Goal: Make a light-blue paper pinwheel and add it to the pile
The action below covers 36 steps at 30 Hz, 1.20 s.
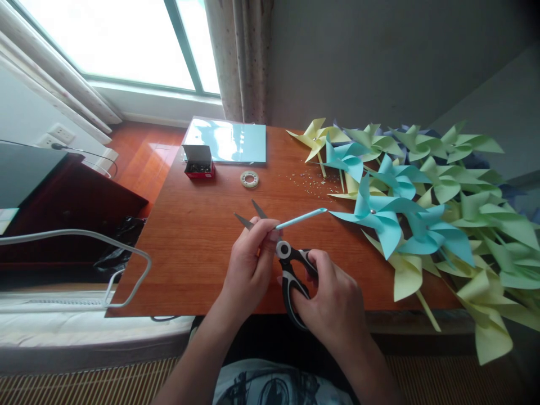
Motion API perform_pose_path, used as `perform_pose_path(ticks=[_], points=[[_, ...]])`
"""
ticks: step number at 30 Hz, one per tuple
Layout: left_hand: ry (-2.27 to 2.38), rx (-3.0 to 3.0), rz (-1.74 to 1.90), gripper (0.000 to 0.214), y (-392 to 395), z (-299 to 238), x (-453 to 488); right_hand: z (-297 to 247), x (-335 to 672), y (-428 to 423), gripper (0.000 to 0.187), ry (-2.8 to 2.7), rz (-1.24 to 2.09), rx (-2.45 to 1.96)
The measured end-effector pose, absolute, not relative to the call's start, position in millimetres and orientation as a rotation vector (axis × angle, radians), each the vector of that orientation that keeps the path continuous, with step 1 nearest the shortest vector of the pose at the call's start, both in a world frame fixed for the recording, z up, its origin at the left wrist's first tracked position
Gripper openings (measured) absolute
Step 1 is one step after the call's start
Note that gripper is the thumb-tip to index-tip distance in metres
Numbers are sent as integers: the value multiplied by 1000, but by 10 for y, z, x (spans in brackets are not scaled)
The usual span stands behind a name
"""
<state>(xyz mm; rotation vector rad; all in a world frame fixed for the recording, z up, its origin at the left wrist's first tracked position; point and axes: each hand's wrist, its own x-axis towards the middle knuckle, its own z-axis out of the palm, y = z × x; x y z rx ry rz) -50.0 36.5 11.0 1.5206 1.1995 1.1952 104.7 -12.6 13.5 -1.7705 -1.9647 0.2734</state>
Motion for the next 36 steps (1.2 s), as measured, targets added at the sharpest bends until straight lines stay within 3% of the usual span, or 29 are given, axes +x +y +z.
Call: perform_pose_path(ticks=[18, 23, 25, 27, 31, 36], points=[[1241, 1624, 1154, 19, 382, 148, -537, 190, 1027, -110, 29, -1928, 394, -1839], [1156, 1911, 1140, 62, 349, 135, -576, 235, 1104, -41, 30, -1729, 713, -1848], [1192, 1978, 1231, 66, 324, 104, -602, 246, 1147, -28, 30, -1612, 942, -1791], [1301, 1974, 1348, 59, 305, 88, -633, 248, 1185, -27, 31, -1487, 1164, -1702], [1462, 1995, 1337, 20, 301, 131, -706, 227, 1233, -38, 33, -1234, 1511, -1531], [1425, 1526, 1344, 13, 304, 157, -798, 170, 1242, -59, 41, -1094, 1650, -1367]])
